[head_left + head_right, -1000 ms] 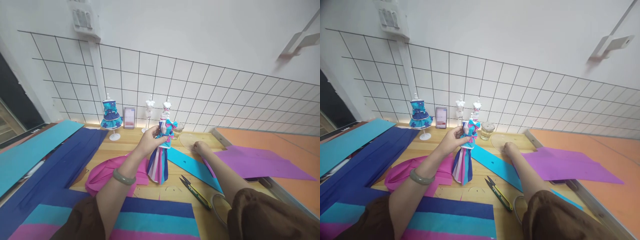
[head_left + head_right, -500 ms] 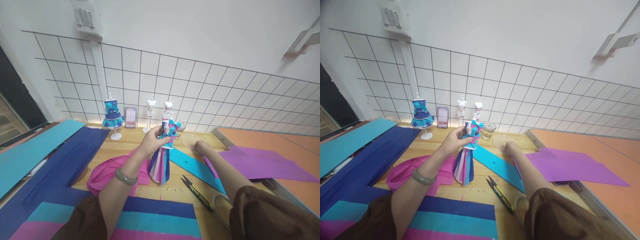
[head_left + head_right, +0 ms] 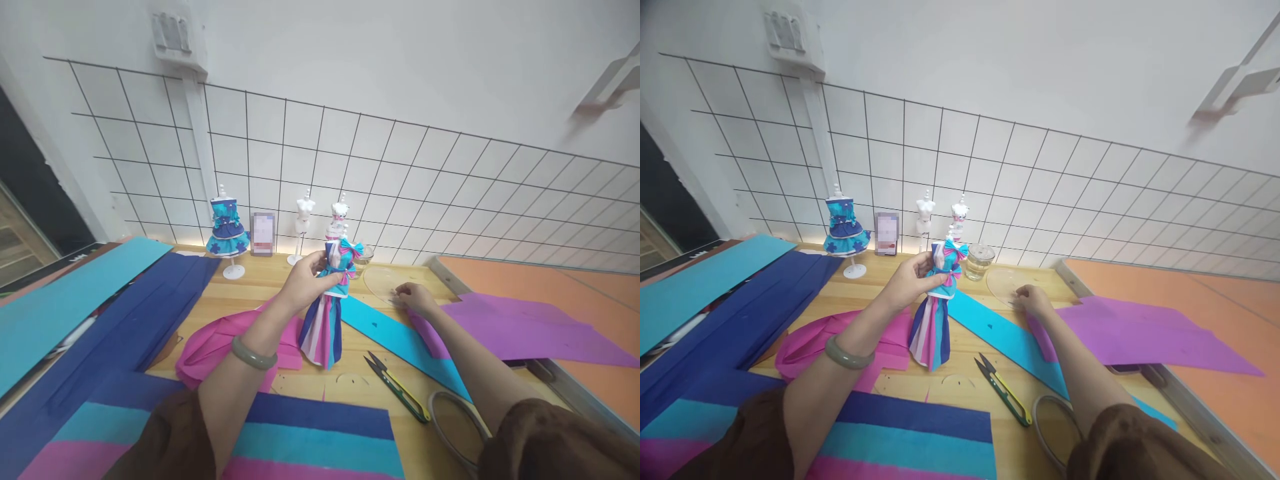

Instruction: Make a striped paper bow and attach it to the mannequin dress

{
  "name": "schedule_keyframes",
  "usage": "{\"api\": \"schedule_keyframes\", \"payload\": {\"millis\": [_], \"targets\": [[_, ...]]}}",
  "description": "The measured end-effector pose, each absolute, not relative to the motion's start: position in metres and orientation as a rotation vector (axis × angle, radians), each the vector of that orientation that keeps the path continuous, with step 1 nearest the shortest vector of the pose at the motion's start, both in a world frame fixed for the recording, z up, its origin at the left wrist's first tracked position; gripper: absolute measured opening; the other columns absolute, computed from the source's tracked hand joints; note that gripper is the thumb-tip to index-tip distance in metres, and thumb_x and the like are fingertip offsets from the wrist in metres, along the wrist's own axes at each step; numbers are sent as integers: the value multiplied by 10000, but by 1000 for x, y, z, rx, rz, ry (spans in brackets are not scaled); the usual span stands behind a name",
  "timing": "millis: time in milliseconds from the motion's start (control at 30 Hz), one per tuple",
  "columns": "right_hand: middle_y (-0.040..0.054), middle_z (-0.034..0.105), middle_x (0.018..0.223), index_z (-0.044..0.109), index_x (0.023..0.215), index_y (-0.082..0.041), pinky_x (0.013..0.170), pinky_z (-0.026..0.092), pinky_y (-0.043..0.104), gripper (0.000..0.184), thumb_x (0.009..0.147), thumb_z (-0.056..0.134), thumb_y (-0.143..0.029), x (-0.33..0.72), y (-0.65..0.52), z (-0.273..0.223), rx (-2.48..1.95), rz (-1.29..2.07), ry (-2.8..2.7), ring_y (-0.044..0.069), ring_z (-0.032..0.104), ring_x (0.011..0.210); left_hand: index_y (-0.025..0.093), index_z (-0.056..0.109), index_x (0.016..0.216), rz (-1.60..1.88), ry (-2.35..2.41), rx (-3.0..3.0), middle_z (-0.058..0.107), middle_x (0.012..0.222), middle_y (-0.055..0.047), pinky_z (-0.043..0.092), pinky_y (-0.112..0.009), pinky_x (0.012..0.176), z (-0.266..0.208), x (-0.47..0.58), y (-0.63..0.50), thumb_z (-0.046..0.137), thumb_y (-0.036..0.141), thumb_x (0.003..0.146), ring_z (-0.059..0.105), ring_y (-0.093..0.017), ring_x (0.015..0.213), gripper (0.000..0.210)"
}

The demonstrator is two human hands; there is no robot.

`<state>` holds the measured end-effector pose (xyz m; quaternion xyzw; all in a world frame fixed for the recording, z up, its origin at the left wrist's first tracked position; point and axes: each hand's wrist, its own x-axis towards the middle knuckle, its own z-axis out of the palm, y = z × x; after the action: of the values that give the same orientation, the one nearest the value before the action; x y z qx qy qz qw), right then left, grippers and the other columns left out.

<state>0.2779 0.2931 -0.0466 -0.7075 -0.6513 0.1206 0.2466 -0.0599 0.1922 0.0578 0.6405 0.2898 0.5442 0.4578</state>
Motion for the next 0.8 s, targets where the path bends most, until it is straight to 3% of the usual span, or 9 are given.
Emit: {"api": "schedule_keyframes", "payload": {"millis": [133, 433, 600, 700, 800], "targets": [[62, 664, 712, 621, 729, -158, 560, 444, 272, 134, 609, 595, -211, 280, 286, -46, -1807, 353, -1587, 175, 599, 621, 117, 564, 996, 1336, 709, 1582, 617, 1031, -107, 422, -323, 857, 59, -59, 192, 647, 195, 676, 567, -196, 955, 340], [34, 563, 630, 563, 863, -137, 537, 475, 280, 338, 706, 550, -436, 249, 253, -8, -1464, 426, -1217, 145, 556, 578, 114, 575, 971, 1334, 702, 1566, 625, 1006, -104, 428, -320, 843, 62, -58, 188, 655, 182, 660, 572, -198, 939, 328], [7, 542, 735, 548, 958, -182, 606, 482, 267, 298, 766, 531, -409, 188, 189, 31, -1233, 498, -1242, 109, 533, 619, 110, 583, 943, 1304, 650, 1526, 630, 990, -100, 438, -317, 826, 64, -55, 185, 657, 179, 656, 577, -198, 926, 305], [22, 574, 789, 551, 885, -201, 662, 484, 307, 186, 762, 578, -338, 147, 146, 54, -1079, 499, -1369, 141, 561, 703, 112, 587, 955, 1269, 583, 1499, 633, 993, -100, 443, -321, 822, 67, -54, 182, 648, 188, 670, 582, -201, 925, 301], [34, 587, 813, 563, 806, -212, 732, 468, 350, 70, 761, 598, -254, 120, 121, 68, -990, 286, -1467, 174, 568, 788, 118, 599, 969, 1248, 525, 1489, 637, 1003, -96, 448, -321, 814, 70, -52, 177, 640, 198, 681, 583, -206, 929, 302]]}}
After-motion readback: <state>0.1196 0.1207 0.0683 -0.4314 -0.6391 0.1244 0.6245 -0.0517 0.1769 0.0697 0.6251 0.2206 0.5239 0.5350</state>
